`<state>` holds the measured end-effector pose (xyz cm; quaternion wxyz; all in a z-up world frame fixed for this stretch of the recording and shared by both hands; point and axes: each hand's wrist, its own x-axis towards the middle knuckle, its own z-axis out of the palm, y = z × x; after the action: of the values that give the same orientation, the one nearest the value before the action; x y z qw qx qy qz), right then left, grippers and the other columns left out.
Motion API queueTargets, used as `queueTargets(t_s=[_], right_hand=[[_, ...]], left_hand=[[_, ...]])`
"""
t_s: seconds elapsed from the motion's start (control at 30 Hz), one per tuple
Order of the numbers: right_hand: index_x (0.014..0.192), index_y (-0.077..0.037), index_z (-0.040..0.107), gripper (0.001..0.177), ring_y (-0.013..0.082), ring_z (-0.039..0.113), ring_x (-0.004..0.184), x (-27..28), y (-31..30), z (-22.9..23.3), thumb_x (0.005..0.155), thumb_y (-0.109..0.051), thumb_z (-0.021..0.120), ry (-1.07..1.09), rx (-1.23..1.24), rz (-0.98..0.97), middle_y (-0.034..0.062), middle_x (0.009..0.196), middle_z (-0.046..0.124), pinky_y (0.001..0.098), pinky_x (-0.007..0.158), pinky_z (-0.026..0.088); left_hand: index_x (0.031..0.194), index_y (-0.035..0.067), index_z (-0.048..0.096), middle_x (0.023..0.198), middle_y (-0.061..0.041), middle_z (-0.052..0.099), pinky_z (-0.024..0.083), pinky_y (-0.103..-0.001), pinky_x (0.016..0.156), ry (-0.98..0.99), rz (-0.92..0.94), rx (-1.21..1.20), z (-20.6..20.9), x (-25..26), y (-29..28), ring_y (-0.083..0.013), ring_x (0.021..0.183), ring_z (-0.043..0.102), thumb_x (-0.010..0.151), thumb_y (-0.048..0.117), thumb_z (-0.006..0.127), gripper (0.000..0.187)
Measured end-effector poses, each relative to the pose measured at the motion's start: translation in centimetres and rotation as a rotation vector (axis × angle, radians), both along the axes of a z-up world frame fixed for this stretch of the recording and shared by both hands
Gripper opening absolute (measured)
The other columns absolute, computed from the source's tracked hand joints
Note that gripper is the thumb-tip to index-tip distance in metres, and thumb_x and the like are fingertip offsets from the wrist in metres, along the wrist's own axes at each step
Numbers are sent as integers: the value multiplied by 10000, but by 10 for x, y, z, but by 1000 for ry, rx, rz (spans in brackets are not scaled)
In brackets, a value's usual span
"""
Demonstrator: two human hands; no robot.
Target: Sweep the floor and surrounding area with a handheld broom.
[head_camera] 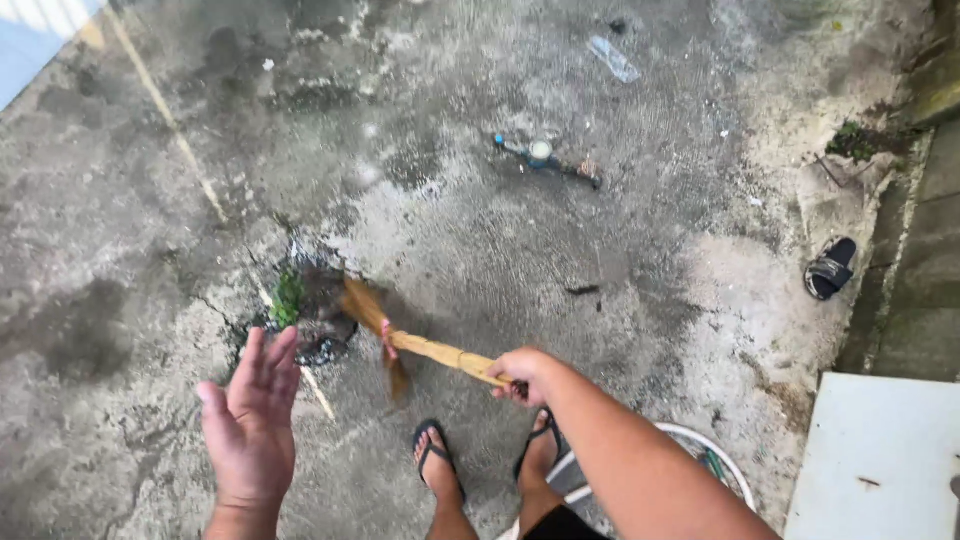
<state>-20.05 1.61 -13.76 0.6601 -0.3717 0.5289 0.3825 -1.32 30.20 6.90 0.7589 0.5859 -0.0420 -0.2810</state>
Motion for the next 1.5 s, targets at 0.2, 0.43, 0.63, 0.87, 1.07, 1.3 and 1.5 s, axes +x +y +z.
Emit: queueTargets(t_s=[0.2,0.43,0.63,0.87,1.07,1.3,1.5], right_hand=[[941,-49,644,64,151,475,467,-109,-123,-67,900,-93,668,62,-494,111,53,636,524,347,416,371],[982,-68,767,258,198,585,496,-219,-271,-36,849,-287,741,109,-972,433,79,640,649,425,502,466],[1302,-154,661,411,175,481,475,-275,-289,53,894,-181,706,-46,-903,-37,86,676,569,383,425,363],[1345,-230,640,384,63,406,453,-258,-257,144,965,-179,663,87,-447,99,43,774,632,233,412,333],[1050,-89,744,151,101,472,462,-289,-285,-4,931,-133,662,159,-392,120,62,668,628,281,399,354],[1066,-45,771,328,285,724,768,-294,-336,-22,897,-315,690,349,-969,529,186,977,774,390,691,566],[1194,-59,741,350,245,621,762,-317,-350,9,914,-266,714,105,-1052,304,143,943,699,380,677,488]], left_hand=[[1631,60,276,1608,-225,414,187,-475,1292,-32,-37,8,-1,-46,-28,-346,1545,350,981,737,203,941],[1634,54,256,1616,-219,419,189,-459,1288,26,-95,12,-10,-86,-93,-322,1549,355,988,701,169,918],[1631,37,251,1620,-217,415,201,-456,1283,28,-195,-46,-10,-102,-141,-322,1545,350,1006,669,174,892],[1631,34,250,1616,-215,420,192,-448,1286,-22,-284,-57,0,-111,-181,-313,1546,349,1009,668,176,891],[1634,42,248,1624,-211,412,176,-454,1287,-42,-294,-19,7,-126,-192,-312,1553,336,998,679,201,901],[1625,50,272,1621,-211,416,169,-463,1286,-32,-237,87,-2,-145,-165,-315,1555,335,995,674,223,889],[1617,63,285,1616,-196,427,180,-460,1285,10,-185,68,-8,-154,-163,-310,1553,346,1003,652,202,855]])
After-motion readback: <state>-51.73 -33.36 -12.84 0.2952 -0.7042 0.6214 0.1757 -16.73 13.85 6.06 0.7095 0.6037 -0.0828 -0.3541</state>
